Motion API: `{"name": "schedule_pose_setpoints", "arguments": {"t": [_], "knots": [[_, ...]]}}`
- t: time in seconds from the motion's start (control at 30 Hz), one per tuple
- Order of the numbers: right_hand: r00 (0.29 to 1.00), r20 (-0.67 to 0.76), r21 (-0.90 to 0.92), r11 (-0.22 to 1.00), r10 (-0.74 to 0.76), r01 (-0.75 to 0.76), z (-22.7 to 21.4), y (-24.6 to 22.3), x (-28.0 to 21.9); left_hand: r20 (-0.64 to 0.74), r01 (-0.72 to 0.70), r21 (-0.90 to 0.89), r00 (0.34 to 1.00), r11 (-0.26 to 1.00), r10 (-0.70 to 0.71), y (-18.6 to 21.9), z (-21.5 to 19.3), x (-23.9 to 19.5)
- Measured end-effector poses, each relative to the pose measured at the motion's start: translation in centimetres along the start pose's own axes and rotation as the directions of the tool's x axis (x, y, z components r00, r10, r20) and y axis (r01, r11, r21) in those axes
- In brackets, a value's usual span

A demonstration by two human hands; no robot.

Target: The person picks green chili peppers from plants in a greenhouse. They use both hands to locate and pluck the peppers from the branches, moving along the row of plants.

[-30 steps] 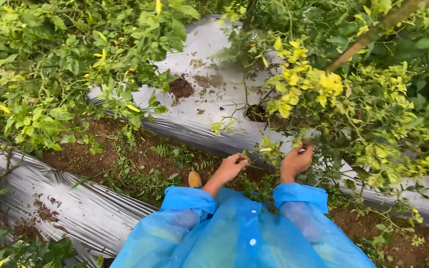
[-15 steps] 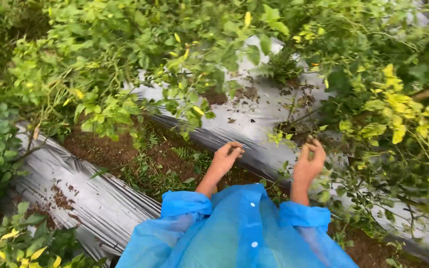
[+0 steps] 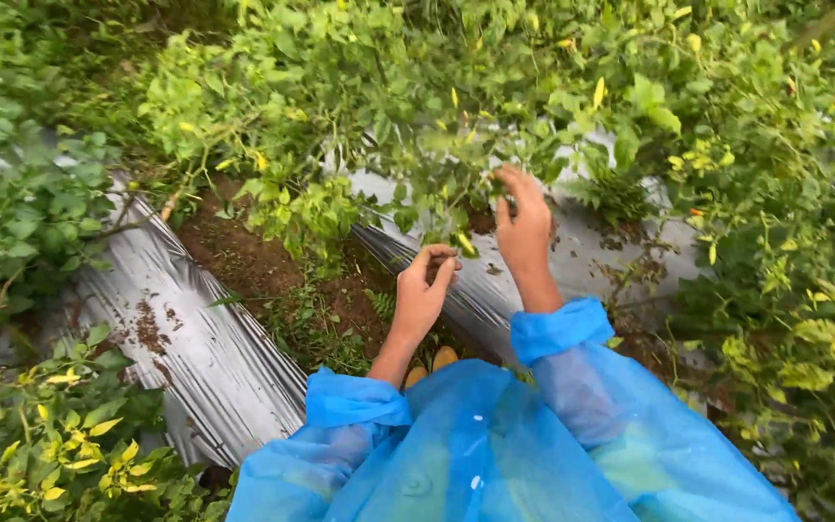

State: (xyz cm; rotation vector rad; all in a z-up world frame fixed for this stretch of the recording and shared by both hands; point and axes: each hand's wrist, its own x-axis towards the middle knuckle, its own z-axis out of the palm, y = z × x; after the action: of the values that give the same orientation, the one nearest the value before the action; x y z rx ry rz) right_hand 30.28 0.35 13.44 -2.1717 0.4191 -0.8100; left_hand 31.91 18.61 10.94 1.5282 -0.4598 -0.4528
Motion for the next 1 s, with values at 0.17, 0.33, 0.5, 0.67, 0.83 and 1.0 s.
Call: {"name": "schedule_pose_setpoints", "arguments": {"t": [0.17,0.33,0.5,0.67,0.83,1.0], "knots": [[0.993,0.12,-0.182,0.983,0.005,0.017,2.0,5.2,1.4,-0.119,-0.116,0.218,0.982,0.969,0.144,0.3,0.4,5.3],[0.978,0.183,-0.252,0.966,0.1,-0.052,3.4,7.4,0.3,-0.108,-0.098,0.323,0.984,0.941,0.14,0.1,1.2,9.2],[0.989,0.13,-0.275,0.961,0.064,-0.026,5.1,10.2,-1.4,-0.015,0.042,0.296,0.999,0.954,-0.04,1.0,1.7,10.3],[0.929,0.268,-0.306,0.937,0.253,-0.167,4.1,7.9,-2.0,0.14,0.15,0.382,0.966,0.912,-0.218,-4.9,0.7,14.8],[0.85,0.323,-0.319,0.893,0.416,-0.316,5.2,5.7,-3.5,0.268,0.117,0.53,0.917,0.84,-0.297,-10.8,-0.7,15.7],[0.82,0.244,-0.261,0.849,0.518,-0.459,8.2,5.6,-5.0,0.507,-0.029,0.476,0.826,0.879,-0.247,-7.4,-3.7,17.0]]}}
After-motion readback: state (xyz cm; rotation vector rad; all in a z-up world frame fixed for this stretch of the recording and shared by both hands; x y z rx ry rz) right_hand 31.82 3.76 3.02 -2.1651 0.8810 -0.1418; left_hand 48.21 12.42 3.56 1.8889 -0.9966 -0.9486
